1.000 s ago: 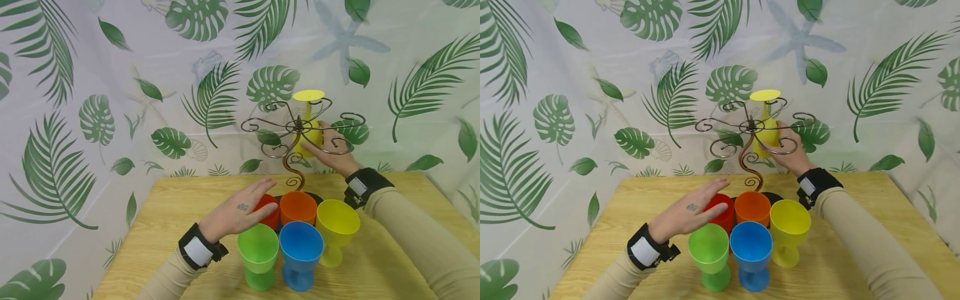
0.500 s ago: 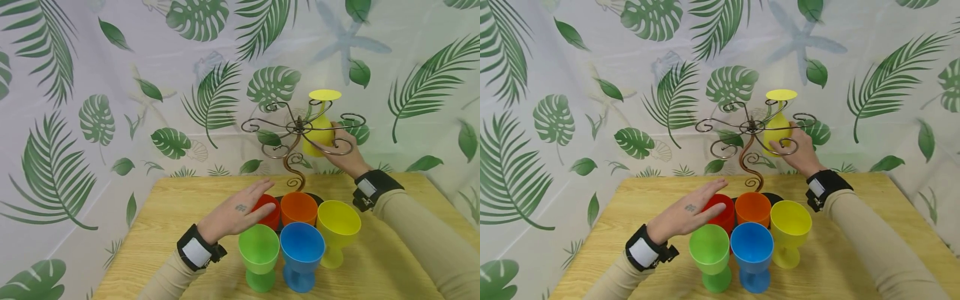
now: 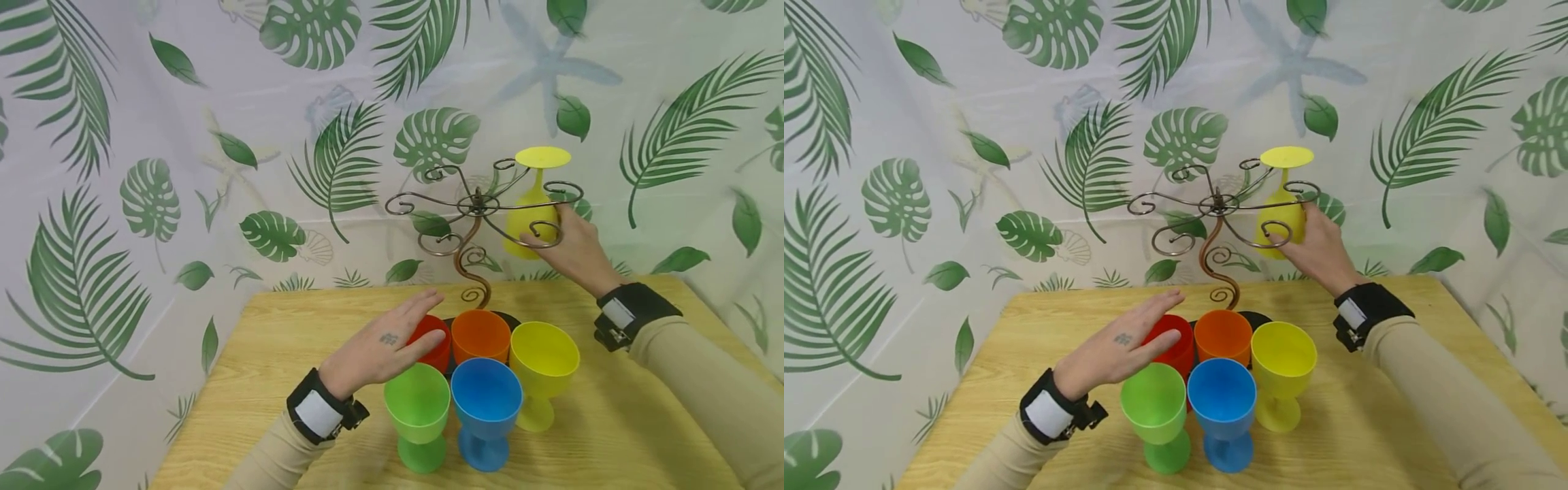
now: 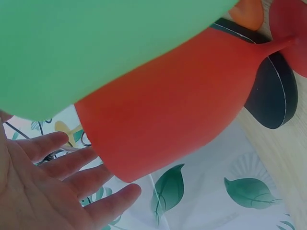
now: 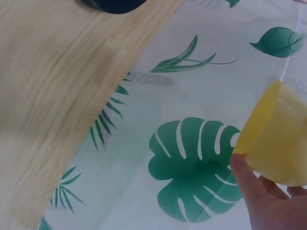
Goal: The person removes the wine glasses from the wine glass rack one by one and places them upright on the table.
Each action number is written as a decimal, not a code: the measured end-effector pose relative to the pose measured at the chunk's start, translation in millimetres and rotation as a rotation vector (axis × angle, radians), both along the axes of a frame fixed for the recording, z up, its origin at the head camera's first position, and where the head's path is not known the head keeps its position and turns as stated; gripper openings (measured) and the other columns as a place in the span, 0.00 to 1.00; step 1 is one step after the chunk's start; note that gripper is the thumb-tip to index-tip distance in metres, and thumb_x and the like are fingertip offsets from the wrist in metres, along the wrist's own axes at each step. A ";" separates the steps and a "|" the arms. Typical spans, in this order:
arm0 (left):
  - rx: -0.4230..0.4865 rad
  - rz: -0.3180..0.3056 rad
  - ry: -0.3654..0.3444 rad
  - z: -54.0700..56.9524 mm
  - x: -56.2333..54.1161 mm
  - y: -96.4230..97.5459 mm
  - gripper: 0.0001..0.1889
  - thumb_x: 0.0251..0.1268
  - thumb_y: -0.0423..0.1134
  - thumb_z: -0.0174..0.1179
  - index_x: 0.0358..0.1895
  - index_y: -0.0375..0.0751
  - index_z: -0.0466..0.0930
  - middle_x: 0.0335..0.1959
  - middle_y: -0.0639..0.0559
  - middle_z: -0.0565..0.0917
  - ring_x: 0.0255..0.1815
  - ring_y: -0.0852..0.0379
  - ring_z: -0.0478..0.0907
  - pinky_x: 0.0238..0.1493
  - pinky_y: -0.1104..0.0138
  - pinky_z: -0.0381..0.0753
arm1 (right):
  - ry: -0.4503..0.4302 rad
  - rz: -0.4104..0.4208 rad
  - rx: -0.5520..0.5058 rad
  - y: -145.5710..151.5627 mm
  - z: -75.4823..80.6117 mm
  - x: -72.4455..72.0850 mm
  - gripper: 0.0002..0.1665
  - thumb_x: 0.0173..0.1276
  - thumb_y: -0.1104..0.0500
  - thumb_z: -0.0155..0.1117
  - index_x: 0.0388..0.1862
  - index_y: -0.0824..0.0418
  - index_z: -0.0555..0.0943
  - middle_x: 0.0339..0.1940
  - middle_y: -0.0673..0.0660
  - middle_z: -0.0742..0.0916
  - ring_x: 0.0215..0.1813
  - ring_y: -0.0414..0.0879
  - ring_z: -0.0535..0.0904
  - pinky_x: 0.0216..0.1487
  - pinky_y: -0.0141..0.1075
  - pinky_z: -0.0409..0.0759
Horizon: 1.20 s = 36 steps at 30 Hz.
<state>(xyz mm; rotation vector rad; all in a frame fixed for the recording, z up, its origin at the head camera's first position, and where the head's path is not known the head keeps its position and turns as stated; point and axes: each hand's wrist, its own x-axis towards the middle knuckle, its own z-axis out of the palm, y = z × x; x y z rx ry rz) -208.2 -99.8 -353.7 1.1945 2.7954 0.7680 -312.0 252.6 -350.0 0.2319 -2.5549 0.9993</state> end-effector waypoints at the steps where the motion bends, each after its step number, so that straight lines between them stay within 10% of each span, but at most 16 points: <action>1: 0.000 -0.001 0.003 -0.1 0.7 0.1 0.34 0.82 0.60 0.42 0.82 0.46 0.54 0.82 0.46 0.58 0.81 0.47 0.59 0.78 0.52 0.63 | -0.007 -0.012 0.012 1.0 -0.1 1.5 0.52 0.70 0.37 0.66 0.76 0.69 0.58 0.59 0.74 0.77 0.55 0.67 0.76 0.51 0.60 0.80; 18: 0.034 0.028 -0.027 -3.8 3.7 -4.9 0.34 0.81 0.60 0.43 0.82 0.49 0.55 0.83 0.50 0.58 0.81 0.48 0.59 0.78 0.52 0.63 | 0.011 -0.008 -0.015 20.9 -8.9 32.2 0.55 0.71 0.40 0.66 0.82 0.67 0.51 0.70 0.78 0.71 0.59 0.74 0.76 0.52 0.68 0.80; 36: 0.041 -0.040 0.028 17.8 6.7 11.0 0.34 0.82 0.60 0.43 0.82 0.47 0.54 0.82 0.50 0.59 0.82 0.51 0.57 0.79 0.53 0.62 | -0.006 0.016 0.000 28.9 -11.5 80.1 0.53 0.70 0.46 0.69 0.81 0.66 0.53 0.70 0.79 0.70 0.59 0.76 0.76 0.46 0.63 0.84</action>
